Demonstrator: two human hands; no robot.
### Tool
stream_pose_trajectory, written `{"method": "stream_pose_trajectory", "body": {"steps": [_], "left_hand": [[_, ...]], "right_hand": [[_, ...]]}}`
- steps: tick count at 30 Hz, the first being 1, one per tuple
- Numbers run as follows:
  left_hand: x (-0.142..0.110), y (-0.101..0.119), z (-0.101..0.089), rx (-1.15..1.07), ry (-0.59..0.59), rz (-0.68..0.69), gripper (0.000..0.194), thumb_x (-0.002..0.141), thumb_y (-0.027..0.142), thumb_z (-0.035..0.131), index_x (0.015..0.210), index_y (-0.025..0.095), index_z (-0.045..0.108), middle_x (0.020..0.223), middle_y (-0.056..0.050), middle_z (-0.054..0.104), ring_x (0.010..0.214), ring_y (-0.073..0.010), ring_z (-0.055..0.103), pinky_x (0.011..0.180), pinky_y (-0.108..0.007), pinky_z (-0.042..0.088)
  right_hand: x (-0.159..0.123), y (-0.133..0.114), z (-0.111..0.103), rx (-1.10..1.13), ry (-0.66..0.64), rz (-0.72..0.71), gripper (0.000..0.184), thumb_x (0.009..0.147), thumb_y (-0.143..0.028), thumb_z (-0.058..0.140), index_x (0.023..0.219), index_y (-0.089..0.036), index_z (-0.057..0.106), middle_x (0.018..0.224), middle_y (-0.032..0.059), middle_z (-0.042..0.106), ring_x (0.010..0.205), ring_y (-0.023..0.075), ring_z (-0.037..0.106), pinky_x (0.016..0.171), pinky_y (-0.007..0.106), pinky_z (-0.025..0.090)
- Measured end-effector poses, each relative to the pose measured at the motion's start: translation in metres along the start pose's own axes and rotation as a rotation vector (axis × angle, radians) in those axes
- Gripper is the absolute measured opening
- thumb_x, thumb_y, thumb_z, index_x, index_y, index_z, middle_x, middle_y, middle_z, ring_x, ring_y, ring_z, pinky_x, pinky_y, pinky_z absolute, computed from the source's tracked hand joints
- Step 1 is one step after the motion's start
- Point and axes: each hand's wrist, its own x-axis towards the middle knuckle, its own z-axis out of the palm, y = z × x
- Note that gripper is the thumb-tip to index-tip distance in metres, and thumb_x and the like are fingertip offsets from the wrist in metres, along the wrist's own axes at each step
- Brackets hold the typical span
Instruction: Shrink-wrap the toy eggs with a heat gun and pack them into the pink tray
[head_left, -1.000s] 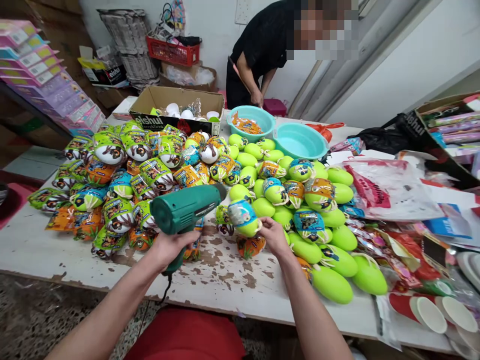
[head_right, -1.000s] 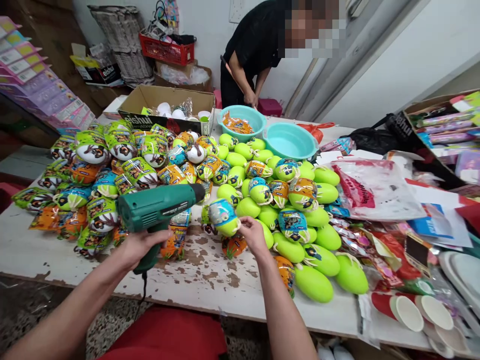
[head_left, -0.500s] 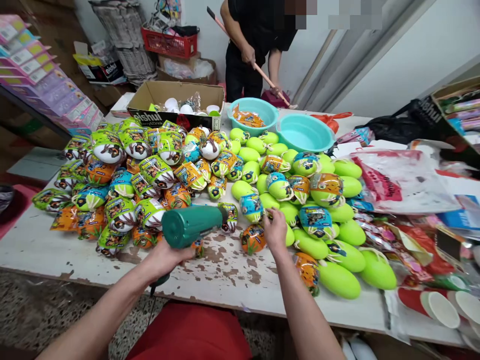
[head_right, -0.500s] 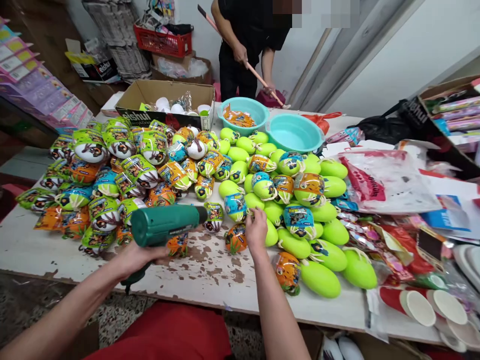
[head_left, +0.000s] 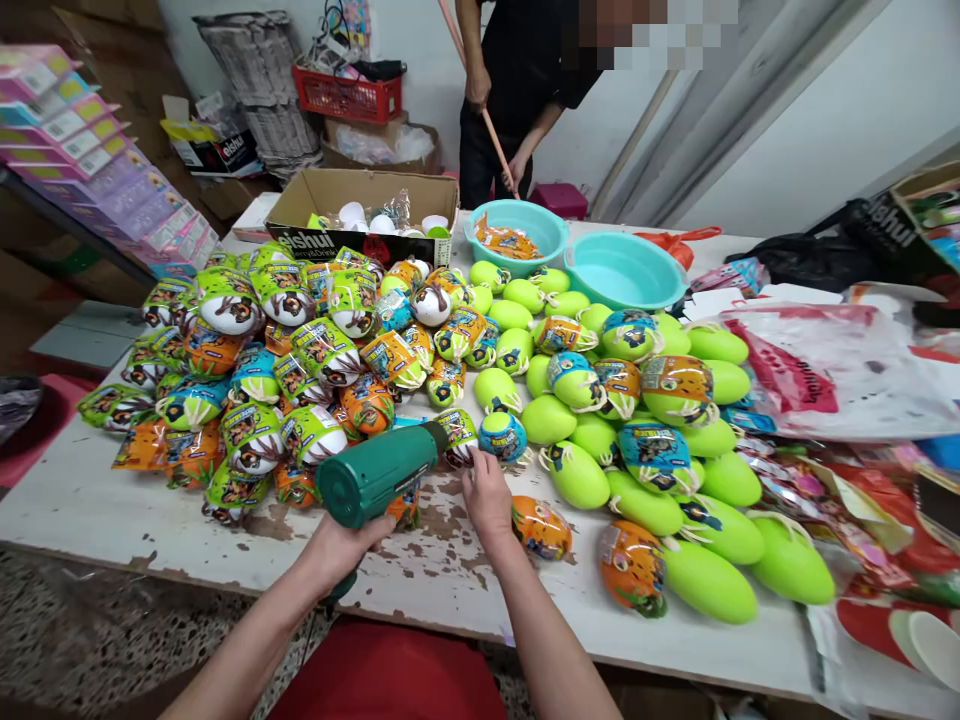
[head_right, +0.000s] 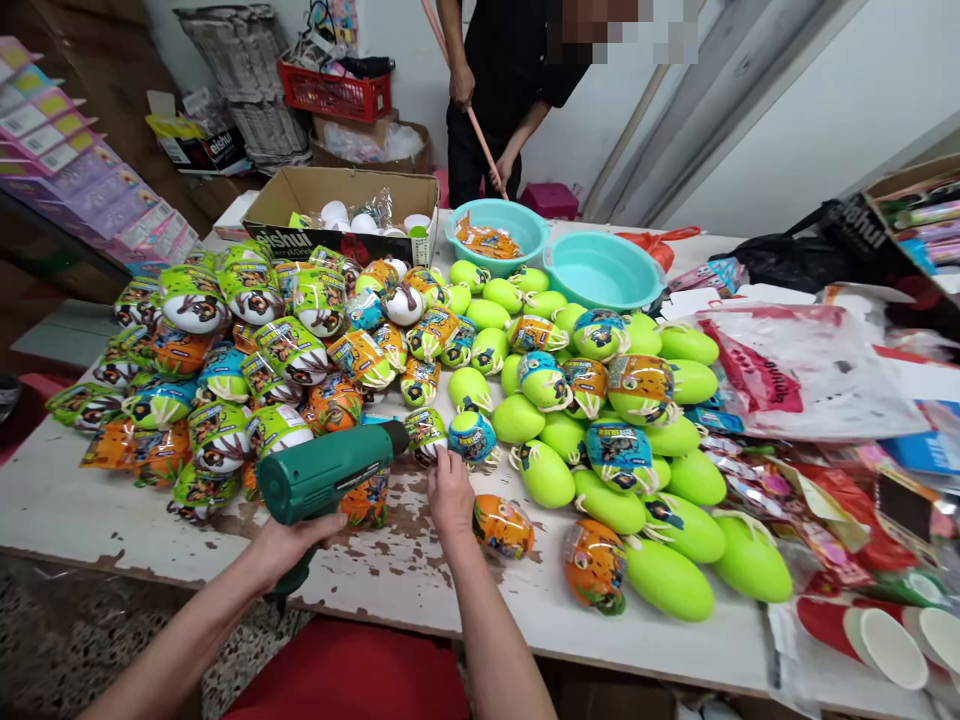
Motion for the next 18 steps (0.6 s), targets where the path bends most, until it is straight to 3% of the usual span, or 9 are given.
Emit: {"method": "stream_pose_trajectory", "body": {"steps": [5, 9, 12, 18], "left_hand": [[-0.015, -0.012, -0.015, -0.025, -0.014, 0.012, 0.028, 0.072, 0.046, 0.067, 0.063, 0.021, 0.059, 0.055, 0.001, 0.061, 0.056, -0.0191, 0.057, 0.06, -0.031, 0.048], [-0.037, -0.018, -0.03, -0.023, 0.001, -0.028, 0.032, 0.072, 0.053, 0.066, 0.076, 0.021, 0.066, 0.071, -0.004, 0.071, 0.069, -0.024, 0.064, 0.073, -0.035, 0.053], [-0.057, -0.022, -0.035, -0.033, 0.045, -0.089, 0.04, 0.066, 0.057, 0.07, 0.085, 0.021, 0.071, 0.092, -0.008, 0.078, 0.087, -0.0296, 0.068, 0.088, -0.039, 0.053], [-0.08, -0.023, -0.031, -0.06, -0.021, -0.139, 0.042, 0.063, 0.058, 0.072, 0.088, 0.024, 0.074, 0.099, -0.007, 0.079, 0.095, -0.0315, 0.07, 0.092, -0.04, 0.054]], "right_hand": [[0.022, 0.0, -0.017, 0.219, 0.013, 0.145, 0.042, 0.079, -0.025, 0.053, 0.118, -0.016, 0.065, 0.1, 0.012, 0.069, 0.089, 0.0248, 0.064, 0.083, 0.038, 0.052], [0.021, -0.006, -0.043, 0.735, -0.017, 0.528, 0.047, 0.067, -0.037, 0.069, 0.109, -0.016, 0.068, 0.081, 0.0059, 0.072, 0.071, 0.0219, 0.067, 0.069, 0.036, 0.056], [0.013, -0.009, -0.059, 1.084, -0.096, 0.795, 0.046, 0.057, -0.034, 0.078, 0.1, -0.018, 0.07, 0.075, 0.0017, 0.072, 0.065, 0.0193, 0.067, 0.062, 0.032, 0.057], [0.005, -0.005, -0.074, 1.31, -0.228, 0.928, 0.037, 0.052, -0.022, 0.082, 0.087, -0.02, 0.069, 0.072, -0.0005, 0.073, 0.064, 0.0168, 0.069, 0.06, 0.028, 0.059]]}}
